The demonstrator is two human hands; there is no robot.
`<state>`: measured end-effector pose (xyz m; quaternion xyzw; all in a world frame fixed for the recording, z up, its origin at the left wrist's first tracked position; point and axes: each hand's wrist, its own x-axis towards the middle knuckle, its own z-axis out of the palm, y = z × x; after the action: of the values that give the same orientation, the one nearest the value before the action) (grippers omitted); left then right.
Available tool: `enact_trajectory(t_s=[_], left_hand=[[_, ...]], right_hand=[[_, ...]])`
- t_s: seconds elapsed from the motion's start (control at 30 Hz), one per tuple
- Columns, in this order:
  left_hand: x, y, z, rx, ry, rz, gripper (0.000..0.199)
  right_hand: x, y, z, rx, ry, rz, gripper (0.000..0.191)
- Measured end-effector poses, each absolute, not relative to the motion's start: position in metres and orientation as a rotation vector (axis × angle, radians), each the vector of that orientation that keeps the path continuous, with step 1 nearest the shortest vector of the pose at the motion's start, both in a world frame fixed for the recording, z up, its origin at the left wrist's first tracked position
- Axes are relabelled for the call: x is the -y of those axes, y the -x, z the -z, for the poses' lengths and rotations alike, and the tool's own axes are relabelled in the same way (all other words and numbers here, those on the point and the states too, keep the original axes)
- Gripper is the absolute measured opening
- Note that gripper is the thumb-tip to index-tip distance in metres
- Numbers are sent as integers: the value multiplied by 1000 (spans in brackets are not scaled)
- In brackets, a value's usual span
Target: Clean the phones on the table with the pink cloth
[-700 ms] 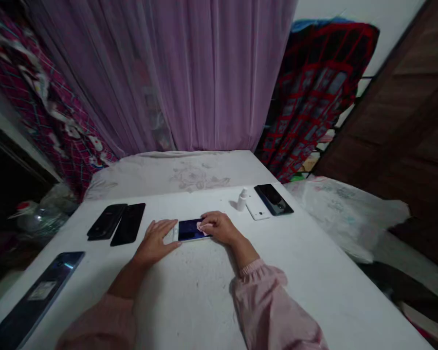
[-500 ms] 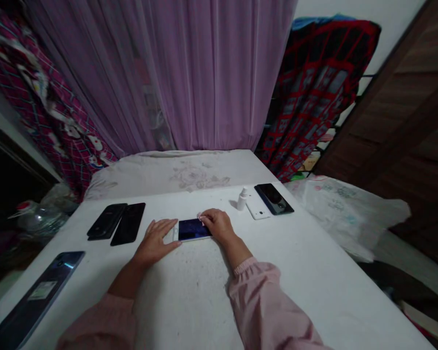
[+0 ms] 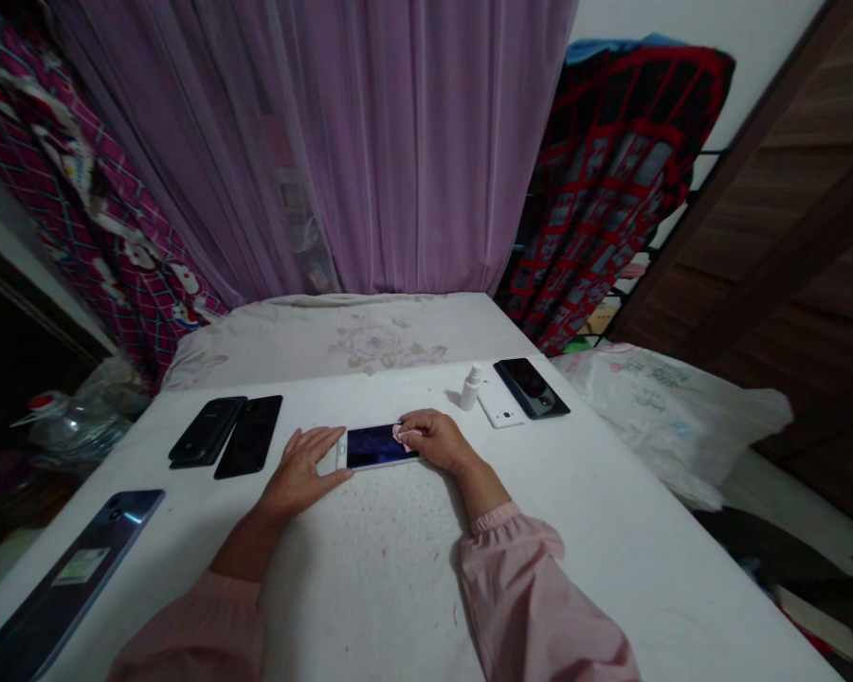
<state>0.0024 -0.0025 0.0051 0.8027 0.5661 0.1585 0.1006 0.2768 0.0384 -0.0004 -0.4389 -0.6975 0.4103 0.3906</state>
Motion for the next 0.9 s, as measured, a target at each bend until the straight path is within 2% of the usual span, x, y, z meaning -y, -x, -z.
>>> enact_trajectory(t_s=[0.27, 0.5, 0.7, 0.9], left_hand=[[2, -2, -3, -1669, -2373, -493, 61], [2, -1, -3, -1666, -2370, -483, 62], [1, 1, -1, -1656, -2379, -515, 61], [2, -2, -4, -1673, -2377, -490, 60]], right_hand=[[-42, -260, 5, 1732, 1312, -731, 15], [-43, -285, -3, 1901, 1078, -881, 18], [-43, -290, -1, 1891, 1114, -920, 21], [-44, -277, 2, 1859, 1391, -592, 19]])
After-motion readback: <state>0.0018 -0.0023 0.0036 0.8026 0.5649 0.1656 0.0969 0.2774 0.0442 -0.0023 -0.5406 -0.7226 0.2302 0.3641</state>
